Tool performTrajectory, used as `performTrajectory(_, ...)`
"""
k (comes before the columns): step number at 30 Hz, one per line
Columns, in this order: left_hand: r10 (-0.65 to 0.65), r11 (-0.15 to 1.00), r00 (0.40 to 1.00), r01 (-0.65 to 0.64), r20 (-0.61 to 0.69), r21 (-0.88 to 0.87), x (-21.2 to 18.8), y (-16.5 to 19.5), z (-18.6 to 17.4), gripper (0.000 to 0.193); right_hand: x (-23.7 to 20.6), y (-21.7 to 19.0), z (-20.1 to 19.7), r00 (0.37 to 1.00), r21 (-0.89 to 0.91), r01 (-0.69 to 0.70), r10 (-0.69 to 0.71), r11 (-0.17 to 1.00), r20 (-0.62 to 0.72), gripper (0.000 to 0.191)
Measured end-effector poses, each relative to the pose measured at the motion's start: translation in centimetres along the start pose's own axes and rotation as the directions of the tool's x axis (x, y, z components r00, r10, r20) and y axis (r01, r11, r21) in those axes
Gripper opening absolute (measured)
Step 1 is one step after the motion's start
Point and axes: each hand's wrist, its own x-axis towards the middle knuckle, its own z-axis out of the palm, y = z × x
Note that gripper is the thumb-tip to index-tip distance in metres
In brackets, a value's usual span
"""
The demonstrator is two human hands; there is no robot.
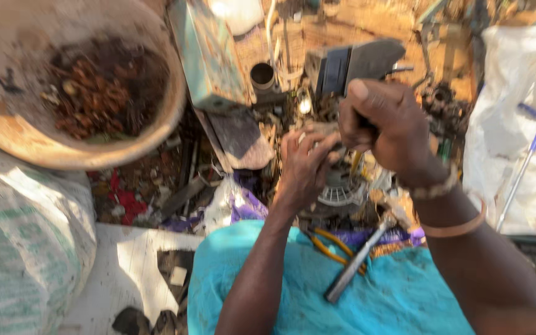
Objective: The person sits on the ground with a motor on their lap and first hammers a red disc-shaped object, then removes a metal ring from it. They then use a screwdriver to unscrew and pry parts from a small electric motor, working on it piece by piece.
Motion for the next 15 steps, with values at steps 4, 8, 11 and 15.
performTrajectory(4, -0.016, 1.0, 1.0, 0.016, -0.011, -0.024, 0.1, 0.6, -0.2, 0.031, -1.1, -0.6, 3.3, 0.843, -0.392, 0.284, -0.422, 0.875, -0.332, 0.048)
performTrajectory(8, 0.01, 0.996, 1.0, -0.012, -0.023, -0.085, 0.2, 0.9, -0.7, 0.032, 1.6, -1.5, 1.3, 0.922, 0.344, 0.041, -0.168, 0.938, 0.349, 0.047)
performTrajectory(11, 0.013, 0.999, 1.0, -0.013, -0.011, -0.036, 0.5, 0.7, -0.6, 0.032, 1.4, -1.1, -0.2, 0.984, 0.039, 0.062, -0.068, 0.997, 0.164, 0.042)
performTrajectory(15, -0.008, 0.998, 1.0, 0.008, 0.005, -0.07, 0.3, 0.6, -0.4, 0.031, -1.7, 1.7, 1.4, 0.817, -0.393, 0.252, -0.412, 0.884, -0.404, 0.047)
